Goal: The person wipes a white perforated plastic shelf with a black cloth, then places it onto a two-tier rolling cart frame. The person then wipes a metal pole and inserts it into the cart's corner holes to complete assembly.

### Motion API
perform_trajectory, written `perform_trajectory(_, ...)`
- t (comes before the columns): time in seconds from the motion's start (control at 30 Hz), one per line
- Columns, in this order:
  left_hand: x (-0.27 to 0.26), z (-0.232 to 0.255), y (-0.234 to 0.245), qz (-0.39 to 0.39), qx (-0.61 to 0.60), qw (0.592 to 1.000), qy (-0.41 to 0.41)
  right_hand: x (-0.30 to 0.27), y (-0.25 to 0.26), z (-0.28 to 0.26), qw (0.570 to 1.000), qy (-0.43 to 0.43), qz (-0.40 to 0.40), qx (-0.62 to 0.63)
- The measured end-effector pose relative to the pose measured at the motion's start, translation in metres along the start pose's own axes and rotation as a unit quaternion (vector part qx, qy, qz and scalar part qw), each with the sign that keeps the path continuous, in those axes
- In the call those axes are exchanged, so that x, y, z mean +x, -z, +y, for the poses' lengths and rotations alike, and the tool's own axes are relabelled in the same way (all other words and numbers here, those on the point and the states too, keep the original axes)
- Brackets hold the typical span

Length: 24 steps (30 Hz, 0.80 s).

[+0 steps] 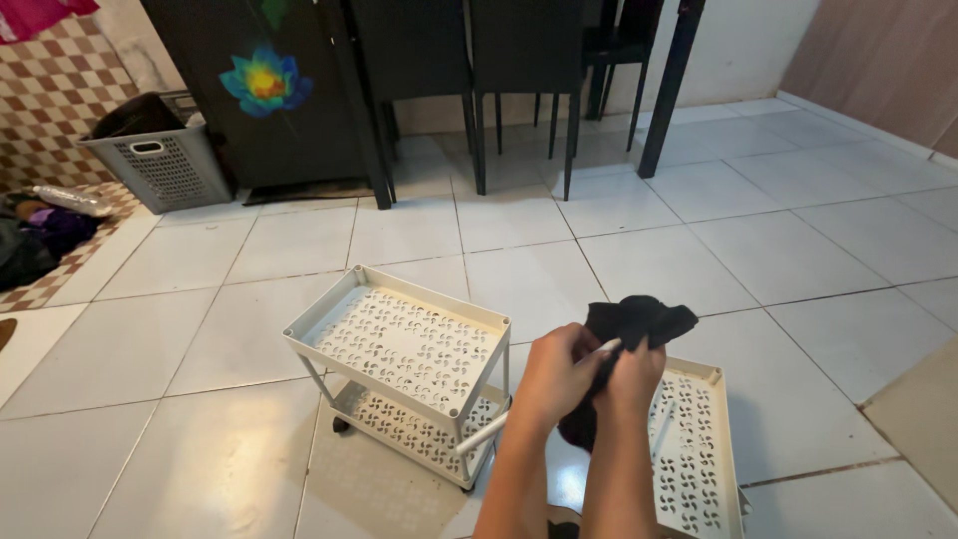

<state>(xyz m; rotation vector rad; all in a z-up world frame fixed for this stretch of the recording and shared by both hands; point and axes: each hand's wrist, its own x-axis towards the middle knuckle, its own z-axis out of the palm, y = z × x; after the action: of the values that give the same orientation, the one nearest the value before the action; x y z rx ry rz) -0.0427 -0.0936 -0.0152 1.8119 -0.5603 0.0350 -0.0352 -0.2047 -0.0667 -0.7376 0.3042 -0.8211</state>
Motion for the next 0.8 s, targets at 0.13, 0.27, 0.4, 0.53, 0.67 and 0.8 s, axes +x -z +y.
perform_trajectory(0.13, 0.0, -0.009, 0.018, -0.028, 0.037, 0.999, 0.007, 0.002, -0.002, 0.005, 1.0, 0.028, 0.009, -0.007)
perform_trajectory(0.27, 0.005, -0.021, 0.035, -0.03, -0.012, 0.998, 0.058, 0.012, 0.0, -0.003, 0.99, 0.064, 0.056, -0.116)
perform_trajectory(0.4, 0.011, -0.03, 0.038, 0.018, -0.175, 0.983, 0.046, 0.01, 0.001, -0.006, 0.953, 0.063, 0.01, -0.296)
perform_trajectory(0.53, 0.019, -0.037, 0.011, 0.021, -0.3, 0.954, 0.013, -0.009, -0.009, 0.001, 0.977, -0.012, -0.204, 0.061)
perform_trajectory(0.67, 0.02, -0.047, -0.01, 0.032, -0.399, 0.916, -0.011, -0.021, -0.02, -0.008, 0.985, 0.062, -0.149, -0.057)
perform_trajectory(0.8, 0.02, -0.05, -0.013, 0.027, -0.444, 0.896, -0.014, -0.028, -0.027, -0.025, 0.966, 0.108, -0.185, -0.147)
